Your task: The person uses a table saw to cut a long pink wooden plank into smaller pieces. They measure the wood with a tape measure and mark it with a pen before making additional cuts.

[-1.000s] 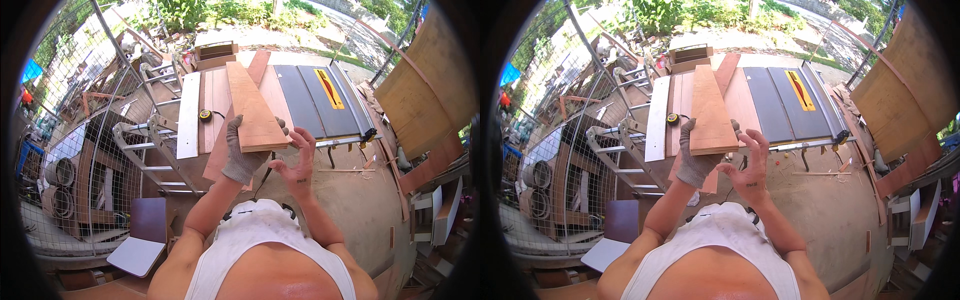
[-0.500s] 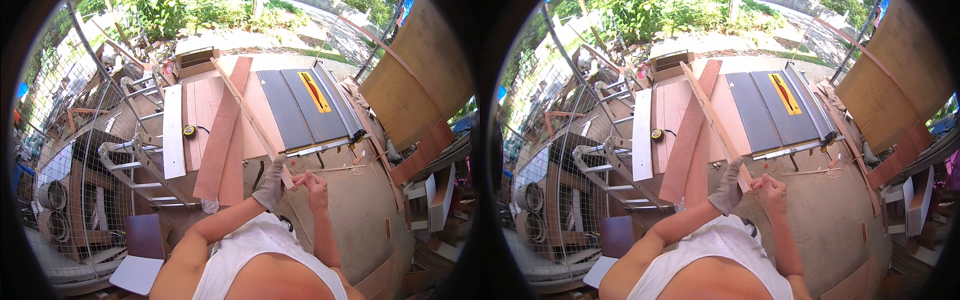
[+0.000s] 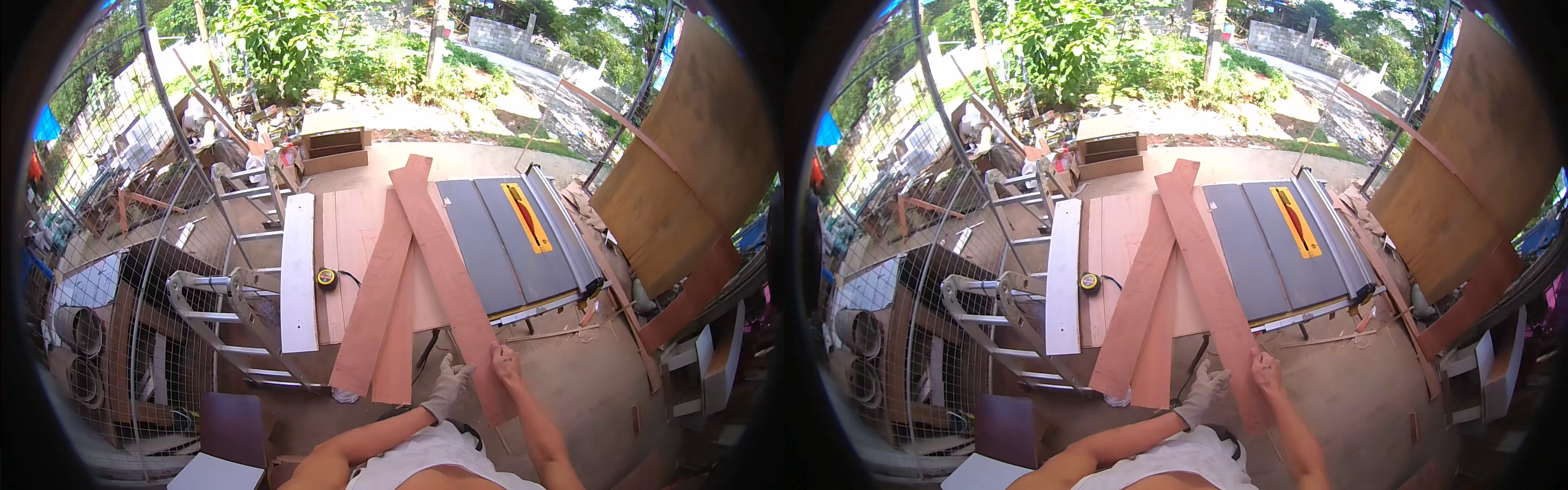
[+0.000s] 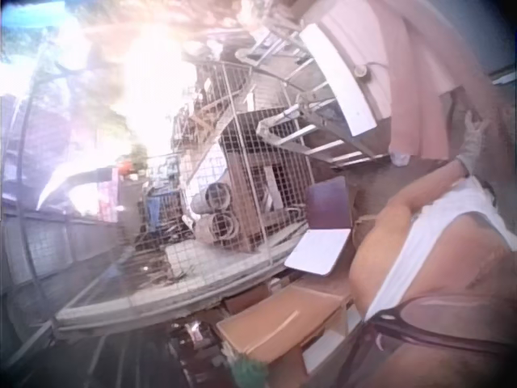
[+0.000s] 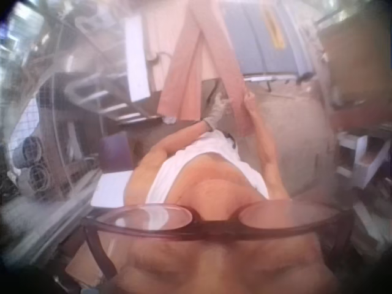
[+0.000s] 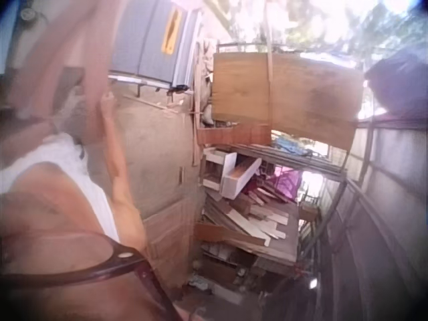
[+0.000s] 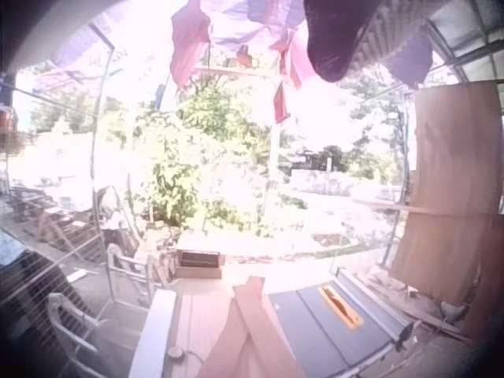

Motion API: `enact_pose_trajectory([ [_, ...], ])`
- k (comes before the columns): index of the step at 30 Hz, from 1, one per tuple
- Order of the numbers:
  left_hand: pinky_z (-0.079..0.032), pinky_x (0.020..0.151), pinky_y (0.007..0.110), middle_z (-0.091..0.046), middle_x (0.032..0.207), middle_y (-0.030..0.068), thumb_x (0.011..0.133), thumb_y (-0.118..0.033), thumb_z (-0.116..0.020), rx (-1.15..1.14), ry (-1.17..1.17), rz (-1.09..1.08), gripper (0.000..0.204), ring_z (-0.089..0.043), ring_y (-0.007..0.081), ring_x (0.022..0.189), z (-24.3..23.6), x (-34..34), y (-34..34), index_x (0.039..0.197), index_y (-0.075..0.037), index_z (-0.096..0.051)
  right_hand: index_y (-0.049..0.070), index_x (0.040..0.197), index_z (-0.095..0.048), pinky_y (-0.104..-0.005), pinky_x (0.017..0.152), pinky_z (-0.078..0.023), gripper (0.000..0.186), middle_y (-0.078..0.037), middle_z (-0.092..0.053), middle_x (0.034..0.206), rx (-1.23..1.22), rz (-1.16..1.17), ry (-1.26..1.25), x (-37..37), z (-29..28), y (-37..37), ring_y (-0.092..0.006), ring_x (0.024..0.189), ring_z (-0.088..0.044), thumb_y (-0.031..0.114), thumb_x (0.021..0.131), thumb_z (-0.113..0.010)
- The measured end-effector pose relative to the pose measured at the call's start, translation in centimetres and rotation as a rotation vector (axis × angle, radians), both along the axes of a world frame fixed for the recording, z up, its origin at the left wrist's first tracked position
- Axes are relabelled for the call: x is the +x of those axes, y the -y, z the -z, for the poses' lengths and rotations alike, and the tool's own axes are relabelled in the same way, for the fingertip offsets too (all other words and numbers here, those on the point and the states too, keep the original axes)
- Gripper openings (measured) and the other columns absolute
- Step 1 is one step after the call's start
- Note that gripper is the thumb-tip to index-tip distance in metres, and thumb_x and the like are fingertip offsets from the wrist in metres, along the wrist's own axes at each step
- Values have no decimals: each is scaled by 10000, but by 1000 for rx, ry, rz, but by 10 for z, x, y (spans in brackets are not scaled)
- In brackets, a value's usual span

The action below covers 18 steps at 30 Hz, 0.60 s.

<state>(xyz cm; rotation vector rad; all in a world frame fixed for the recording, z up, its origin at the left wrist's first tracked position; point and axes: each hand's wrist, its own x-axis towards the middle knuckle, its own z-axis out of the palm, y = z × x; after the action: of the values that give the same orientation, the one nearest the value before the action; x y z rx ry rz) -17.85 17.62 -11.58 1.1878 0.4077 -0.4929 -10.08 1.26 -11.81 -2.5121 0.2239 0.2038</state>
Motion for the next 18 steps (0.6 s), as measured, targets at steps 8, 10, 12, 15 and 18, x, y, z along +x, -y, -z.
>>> enact_pose_trajectory([
  [8,-561,779,376,-649,1007,90,873,-267,-664,-972,0,-230,446,-659,222,888,-46,164,-95,1183,24,-527,-46,747,-525,-383,524,-395,487,-213,-419,605,14,-4,-8,-229,-28,139,-185,561,-403,414,901,-561],
  [10,-552,818,372,-653,1033,92,864,-215,-674,-902,163,-116,383,-654,222,929,-67,152,-85,1153,9,-560,-24,876,-565,-346,582,-452,408,-181,-531,654,84,109,-77,-271,-33,148,-180,612,-503,375,845,-643],
  [12,-545,832,361,-659,1047,85,844,-164,-691,-930,278,23,328,-651,211,944,-88,133,-50,1115,-6,-598,4,1050,-589,-320,659,-500,425,-144,-637,752,256,308,-123,-305,-23,167,-189,695,-595,326,796,-703],
  [15,-536,818,336,-672,1035,60,801,-100,-725,-1023,337,245,267,-646,173,929,-118,55,22,1049,-28,-656,44,1312,-481,-370,905,-467,702,-126,-634,1092,289,329,-316,-326,15,182,-232,1018,-601,274,713,-767],
  [18,-527,804,314,-689,988,40,763,-64,-753,-852,370,467,239,-636,128,902,-133,0,57,993,-39,-693,78,1326,-494,-373,979,-422,769,-101,-593,1217,394,207,-148,-283,8,141,-227,1128,-552,278,661,-825],
])
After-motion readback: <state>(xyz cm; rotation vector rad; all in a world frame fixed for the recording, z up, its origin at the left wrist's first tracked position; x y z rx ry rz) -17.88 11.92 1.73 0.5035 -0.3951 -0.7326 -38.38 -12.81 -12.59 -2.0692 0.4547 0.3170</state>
